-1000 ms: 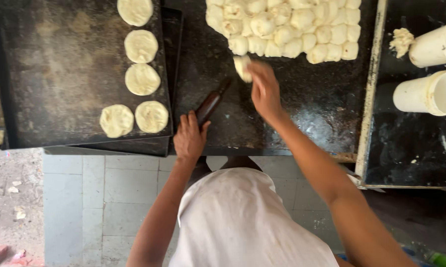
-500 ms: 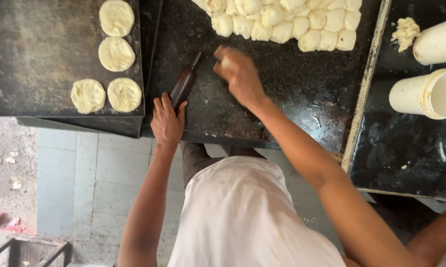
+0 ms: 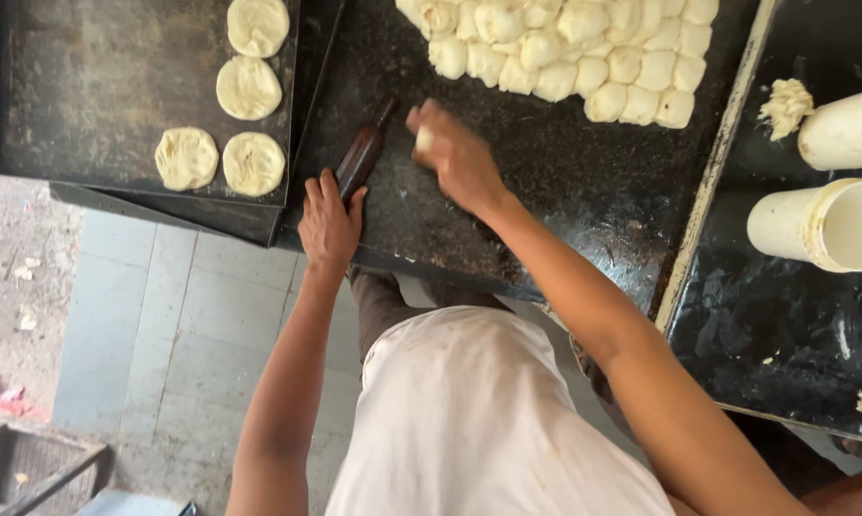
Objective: The person picks up portions of dough from a large batch on a table, rolls them out on a dark surface, and places the flattened pieces onto a metal tray.
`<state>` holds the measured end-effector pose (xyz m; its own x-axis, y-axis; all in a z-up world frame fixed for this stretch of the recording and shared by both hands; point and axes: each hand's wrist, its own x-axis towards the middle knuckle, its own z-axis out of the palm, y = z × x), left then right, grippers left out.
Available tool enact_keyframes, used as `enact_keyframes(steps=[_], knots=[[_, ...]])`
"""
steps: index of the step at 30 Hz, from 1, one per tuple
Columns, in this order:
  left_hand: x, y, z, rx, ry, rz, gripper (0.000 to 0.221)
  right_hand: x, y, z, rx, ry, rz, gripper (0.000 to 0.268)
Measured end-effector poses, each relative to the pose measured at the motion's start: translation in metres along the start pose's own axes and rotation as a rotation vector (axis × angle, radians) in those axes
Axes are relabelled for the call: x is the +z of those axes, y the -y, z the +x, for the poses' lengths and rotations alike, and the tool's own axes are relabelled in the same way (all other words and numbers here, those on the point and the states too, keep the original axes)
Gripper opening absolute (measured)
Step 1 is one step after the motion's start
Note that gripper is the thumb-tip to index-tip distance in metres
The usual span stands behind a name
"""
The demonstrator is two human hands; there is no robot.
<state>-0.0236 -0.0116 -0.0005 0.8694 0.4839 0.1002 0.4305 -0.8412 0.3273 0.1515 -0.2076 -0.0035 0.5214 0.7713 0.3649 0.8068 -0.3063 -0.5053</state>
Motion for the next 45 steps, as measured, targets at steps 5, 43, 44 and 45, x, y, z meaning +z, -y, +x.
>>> enact_keyframes(steps=[5,43,44,45], knots=[[0.000,-0.005,0.012,-0.015,-0.014,0.004,0.065,-0.020,0.031,-0.014,0.010,-0.048,-0.298,0.059],[-0.022,-0.046,0.101,0.292,0.237,-0.106,0.080,-0.007,-0.023,0.028,0.262,-0.273,-0.026,0.011],[-0.025,-0.045,0.090,0.334,0.222,-0.155,0.082,-0.011,-0.010,0.013,0.260,-0.290,-0.067,0.013],[-0.026,-0.042,0.078,0.478,0.110,-0.097,0.079,-0.012,0.004,-0.004,0.257,-0.307,-0.107,0.018]])
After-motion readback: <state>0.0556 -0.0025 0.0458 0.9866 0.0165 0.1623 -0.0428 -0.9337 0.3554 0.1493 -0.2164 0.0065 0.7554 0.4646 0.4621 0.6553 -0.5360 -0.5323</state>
